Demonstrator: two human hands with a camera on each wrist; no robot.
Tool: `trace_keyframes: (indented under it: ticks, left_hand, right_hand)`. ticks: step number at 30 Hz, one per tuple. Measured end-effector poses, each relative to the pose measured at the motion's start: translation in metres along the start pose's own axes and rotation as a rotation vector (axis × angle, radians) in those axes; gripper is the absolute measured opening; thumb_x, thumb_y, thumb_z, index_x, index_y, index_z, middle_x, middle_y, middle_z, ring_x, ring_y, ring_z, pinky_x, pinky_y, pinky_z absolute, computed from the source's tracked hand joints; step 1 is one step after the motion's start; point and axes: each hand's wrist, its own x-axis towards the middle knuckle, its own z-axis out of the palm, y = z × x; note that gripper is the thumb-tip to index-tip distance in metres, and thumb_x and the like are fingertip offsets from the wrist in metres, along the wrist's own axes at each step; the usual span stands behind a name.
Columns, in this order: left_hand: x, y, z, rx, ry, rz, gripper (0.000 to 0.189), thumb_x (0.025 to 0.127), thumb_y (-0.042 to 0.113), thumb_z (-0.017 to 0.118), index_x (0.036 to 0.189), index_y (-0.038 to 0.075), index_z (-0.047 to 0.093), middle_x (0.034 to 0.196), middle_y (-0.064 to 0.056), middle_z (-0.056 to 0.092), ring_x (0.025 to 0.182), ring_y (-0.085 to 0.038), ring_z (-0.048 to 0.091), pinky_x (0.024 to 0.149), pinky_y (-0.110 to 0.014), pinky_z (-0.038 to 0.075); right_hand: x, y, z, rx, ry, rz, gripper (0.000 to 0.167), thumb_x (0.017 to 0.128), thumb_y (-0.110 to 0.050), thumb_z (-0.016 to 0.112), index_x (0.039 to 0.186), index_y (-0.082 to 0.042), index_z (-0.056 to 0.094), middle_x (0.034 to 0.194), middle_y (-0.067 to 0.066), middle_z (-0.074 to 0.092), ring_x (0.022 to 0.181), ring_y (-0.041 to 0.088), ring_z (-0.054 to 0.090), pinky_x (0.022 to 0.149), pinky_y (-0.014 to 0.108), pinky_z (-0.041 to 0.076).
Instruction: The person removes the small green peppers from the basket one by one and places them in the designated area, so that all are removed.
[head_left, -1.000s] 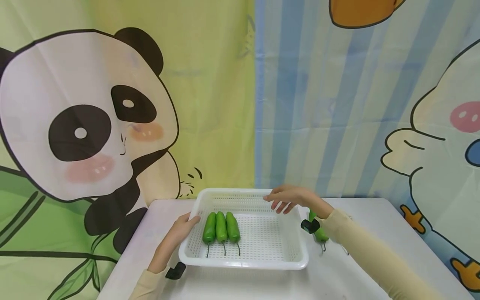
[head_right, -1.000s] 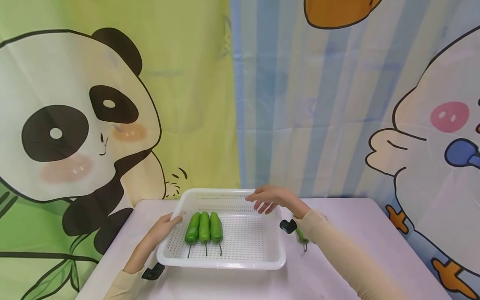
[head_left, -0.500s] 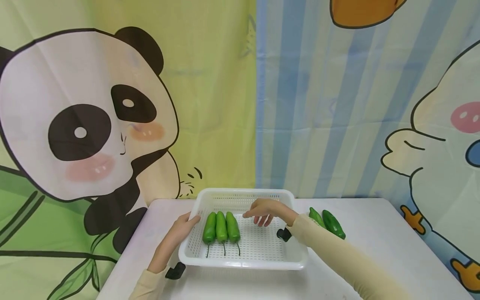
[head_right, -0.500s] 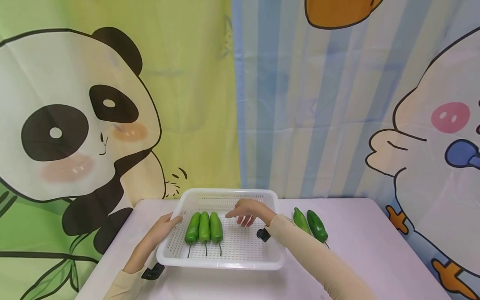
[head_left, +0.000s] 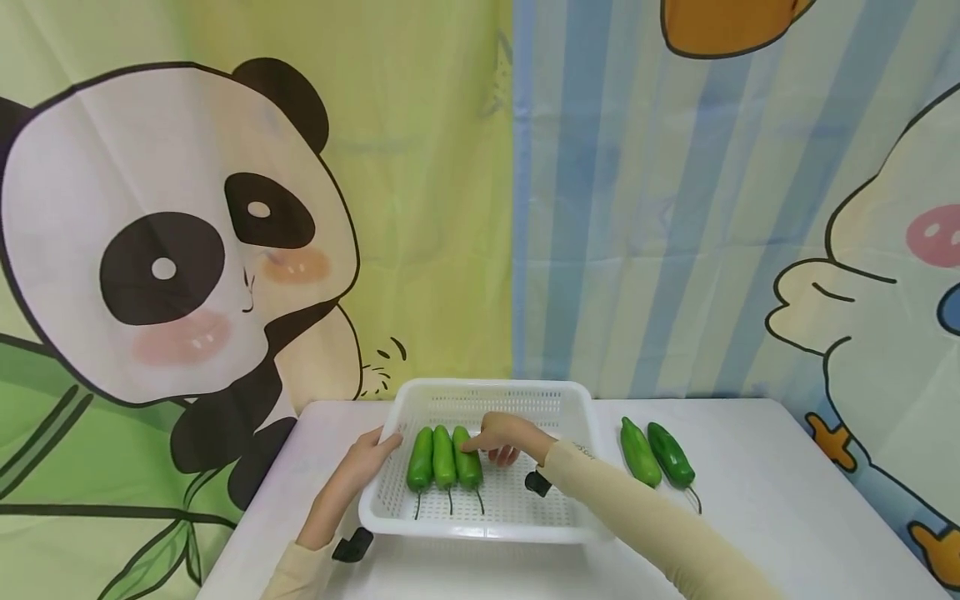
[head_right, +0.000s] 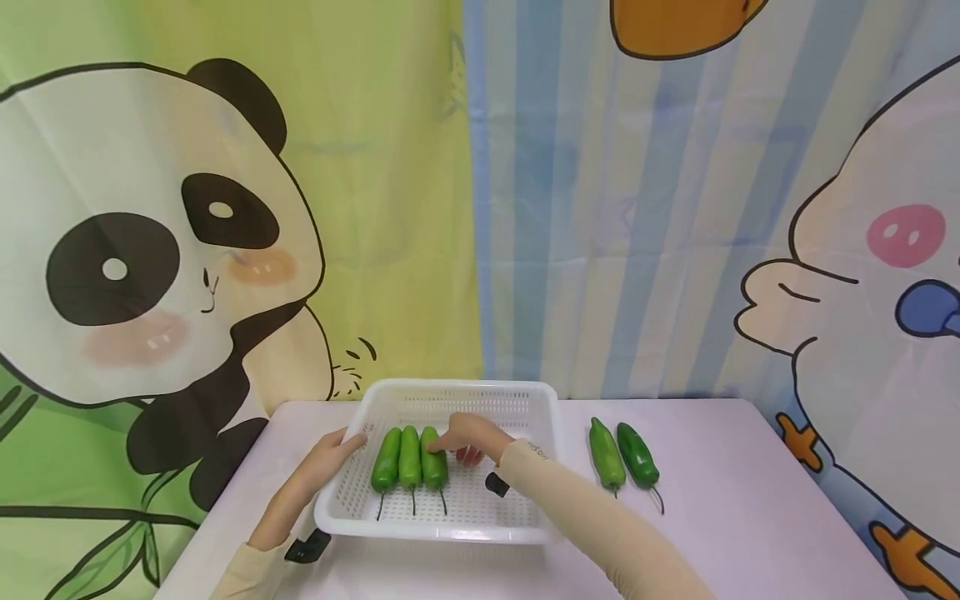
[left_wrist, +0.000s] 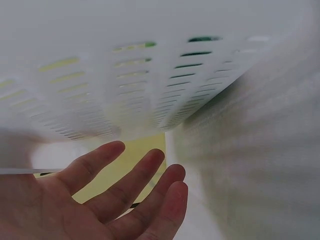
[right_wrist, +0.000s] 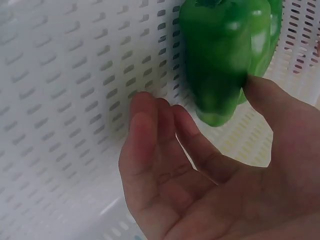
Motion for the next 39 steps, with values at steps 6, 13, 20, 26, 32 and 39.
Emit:
trace_keyframes:
  ticks: [6, 13, 20, 26, 32, 39]
  left_hand:
    - [-0.002, -0.001, 0.001, 0.000, 0.006, 0.012, 0.053, 0.105, 0.030, 0.048, 0.150, 0.002, 0.044, 0.117, -0.027, 0.069, 0.080, -0.032, 0.076, 0.058, -0.042, 0.066]
    - [-0.005, -0.004, 0.002, 0.002, 0.007, 0.018, 0.053, 0.105, 0.030, 0.049, 0.150, 0.002, 0.044, 0.117, -0.027, 0.069, 0.080, -0.032, 0.076, 0.058, -0.041, 0.066]
    - [-0.003, -0.003, 0.001, 0.004, 0.017, 0.019, 0.053, 0.105, 0.030, 0.049, 0.149, 0.001, 0.044, 0.117, -0.027, 0.069, 0.079, -0.032, 0.076, 0.058, -0.041, 0.066]
    - [0.001, -0.002, 0.001, -0.004, 0.015, 0.008, 0.053, 0.105, 0.031, 0.048, 0.150, 0.003, 0.043, 0.119, -0.027, 0.069, 0.079, -0.031, 0.076, 0.058, -0.041, 0.066]
    - [0.001, -0.001, 0.002, 0.000, 0.011, 0.021, 0.053, 0.105, 0.030, 0.048, 0.150, 0.002, 0.043, 0.118, -0.027, 0.069, 0.079, -0.031, 0.076, 0.058, -0.042, 0.066]
    - [0.001, -0.002, 0.001, 0.007, 0.009, 0.007, 0.054, 0.106, 0.031, 0.048, 0.151, 0.002, 0.042, 0.118, -0.027, 0.069, 0.079, -0.031, 0.076, 0.058, -0.042, 0.066]
  right_hand:
    - [0.002, -0.007, 0.010, 0.030, 0.017, 0.036, 0.042, 0.087, -0.045, 0.074, 0.078, -0.008, 0.057, 0.078, 0.010, 0.065, 0.067, 0.027, 0.068, 0.065, 0.040, 0.065]
    - [0.003, -0.006, 0.017, 0.024, 0.028, 0.045, 0.039, 0.085, -0.040, 0.076, 0.075, -0.007, 0.057, 0.074, 0.008, 0.063, 0.068, 0.029, 0.070, 0.068, 0.043, 0.066]
    - [0.004, -0.003, 0.014, 0.059, 0.012, 0.056, 0.040, 0.085, -0.041, 0.077, 0.081, -0.005, 0.062, 0.077, 0.010, 0.064, 0.071, 0.030, 0.070, 0.068, 0.041, 0.066]
    - [0.000, -0.001, 0.004, 0.100, -0.016, 0.052, 0.038, 0.085, -0.041, 0.077, 0.081, -0.006, 0.063, 0.078, 0.010, 0.066, 0.074, 0.029, 0.071, 0.070, 0.041, 0.066]
    - [-0.006, 0.003, -0.006, 0.124, -0.018, 0.062, 0.035, 0.087, -0.040, 0.075, 0.086, -0.007, 0.063, 0.081, 0.009, 0.066, 0.072, 0.026, 0.070, 0.072, 0.039, 0.066]
    - [-0.015, 0.010, -0.020, 0.133, -0.032, 0.042, 0.034, 0.088, -0.040, 0.073, 0.085, -0.008, 0.063, 0.085, 0.007, 0.067, 0.073, 0.025, 0.071, 0.074, 0.041, 0.066]
